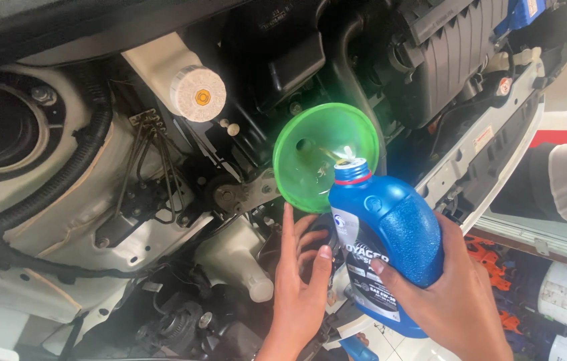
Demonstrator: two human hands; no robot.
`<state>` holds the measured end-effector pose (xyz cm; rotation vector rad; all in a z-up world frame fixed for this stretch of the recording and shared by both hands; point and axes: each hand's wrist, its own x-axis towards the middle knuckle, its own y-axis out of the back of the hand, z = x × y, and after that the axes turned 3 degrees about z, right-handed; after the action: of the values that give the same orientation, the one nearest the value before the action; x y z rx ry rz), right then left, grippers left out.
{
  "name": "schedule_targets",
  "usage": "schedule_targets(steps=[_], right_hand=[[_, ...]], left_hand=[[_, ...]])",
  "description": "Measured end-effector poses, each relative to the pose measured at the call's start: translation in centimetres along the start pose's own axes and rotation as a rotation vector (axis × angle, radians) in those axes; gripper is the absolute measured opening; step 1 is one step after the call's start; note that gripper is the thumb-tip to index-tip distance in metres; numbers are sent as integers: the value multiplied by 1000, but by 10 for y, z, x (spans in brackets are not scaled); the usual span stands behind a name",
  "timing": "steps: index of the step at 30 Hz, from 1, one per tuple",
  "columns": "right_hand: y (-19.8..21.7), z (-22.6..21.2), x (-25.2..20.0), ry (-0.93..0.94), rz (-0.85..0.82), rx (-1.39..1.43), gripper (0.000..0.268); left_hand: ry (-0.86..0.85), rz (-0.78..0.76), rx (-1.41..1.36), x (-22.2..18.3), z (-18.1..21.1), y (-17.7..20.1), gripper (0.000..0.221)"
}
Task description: The person opens a blue motor oil bottle and pours oil into a car engine using a green funnel. They repeat the pouring action with multiple bottles, holding the funnel steady with one hand while pouring with the other.
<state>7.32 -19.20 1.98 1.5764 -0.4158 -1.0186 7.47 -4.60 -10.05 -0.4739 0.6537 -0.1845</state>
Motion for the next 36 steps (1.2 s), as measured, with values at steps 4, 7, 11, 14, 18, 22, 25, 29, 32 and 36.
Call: schedule_targets(steps=[4, 7, 11, 14, 18, 22, 25, 29, 32, 36], right_hand=[[1, 1, 1, 55, 41, -22, 105], [3, -4, 1, 64, 49, -14, 103], [1, -1, 1, 80, 50, -2, 102], [0, -1, 3, 143, 82, -17, 101], [0, 2, 4, 162, 94, -42, 102], [-2, 2, 7, 165, 93, -50, 103], [0, 1, 7, 174, 106, -76, 104], [4, -5, 6, 167, 102, -85, 103], [5, -6, 9, 117, 73, -107, 104], [3, 3, 8, 162, 90, -108, 103]], left_hand=[[-40, -18, 20, -2, 0, 2, 83], [-46, -13, 29, -3, 1, 2, 83], [-55, -10, 50, -4, 3, 3, 82], [-41, -17, 81, -4, 10, 3, 84], [14, -32, 91, -4, 9, 3, 85], [-84, -48, 56, -3, -1, 5, 84], [-55, -54, 55, -3, 4, 5, 85], [-58, -51, 60, -3, 4, 4, 85], [41, -50, 80, -3, 10, 4, 87], [-36, -50, 72, -4, 4, 3, 86]])
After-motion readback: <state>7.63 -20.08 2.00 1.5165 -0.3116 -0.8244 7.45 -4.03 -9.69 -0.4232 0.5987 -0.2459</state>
